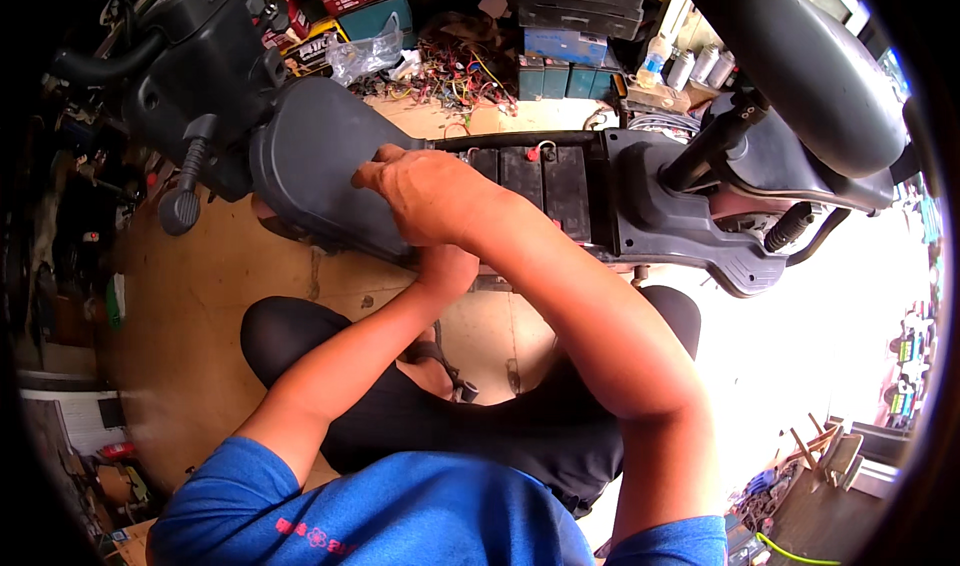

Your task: The person disconnects and connects wires on the batteries of a mobility scooter using a screwdriver and by hand, handling individual wires and screws.

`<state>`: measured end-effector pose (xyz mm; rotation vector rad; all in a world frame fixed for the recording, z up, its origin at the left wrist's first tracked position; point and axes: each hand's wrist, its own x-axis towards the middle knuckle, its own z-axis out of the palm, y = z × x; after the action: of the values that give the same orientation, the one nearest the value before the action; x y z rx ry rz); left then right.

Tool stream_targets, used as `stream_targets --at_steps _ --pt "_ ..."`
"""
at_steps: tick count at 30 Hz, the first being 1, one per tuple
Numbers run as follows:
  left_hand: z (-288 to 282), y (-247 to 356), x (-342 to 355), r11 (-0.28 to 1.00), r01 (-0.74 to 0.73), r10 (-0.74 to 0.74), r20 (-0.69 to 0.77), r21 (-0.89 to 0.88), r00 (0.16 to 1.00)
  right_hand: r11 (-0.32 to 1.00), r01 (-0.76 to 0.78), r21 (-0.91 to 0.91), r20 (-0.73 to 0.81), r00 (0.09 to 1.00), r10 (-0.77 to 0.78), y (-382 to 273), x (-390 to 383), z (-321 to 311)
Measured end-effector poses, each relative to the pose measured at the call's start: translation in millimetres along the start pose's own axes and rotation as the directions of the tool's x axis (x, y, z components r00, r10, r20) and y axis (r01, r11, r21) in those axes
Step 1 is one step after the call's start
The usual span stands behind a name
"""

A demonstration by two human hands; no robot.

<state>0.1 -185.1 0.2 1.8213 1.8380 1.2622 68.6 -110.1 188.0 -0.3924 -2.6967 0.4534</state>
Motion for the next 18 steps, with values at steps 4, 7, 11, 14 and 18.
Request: stream_targets --at_steps 4,7,11,14,18 --pt "-18.4 34.5 -10.2 0.740 -0.283 -0.097 0.514 0.610 0.853 0.994 -0.027 -0.107 -0.011 1.000 0.026 0.2 -2.5 -0.1" --pt "-26.7 15.0 -28.1 0.839 -0.283 0.051 0.451 0.465 0.891 0.973 -0.091 -0.212 -0.072 0.994 0.077 -9.8 7.5 0.6" --pt "-28.8 19.8 -29.4 0.809 -0.366 0.207 0.360 0.459 0.910 0.998 -0.061 -0.032 -0.203 0.978 0.053 -4.2 9.1 4.0" --pt "-31.0 26.9 -26.4 0.788 -0.380 0.170 0.422 0.484 0.891 0.995 -0.097 0.025 -0.088 0.991 0.098 5.7 5.5 2.3" --pt "-35.8 29.7 -26.2 0.789 -0.386 0.169 0.435 0.479 0.884 0.979 -0.170 -0.108 -0.088 0.983 0.161 -6.3 9.9 -1.6"
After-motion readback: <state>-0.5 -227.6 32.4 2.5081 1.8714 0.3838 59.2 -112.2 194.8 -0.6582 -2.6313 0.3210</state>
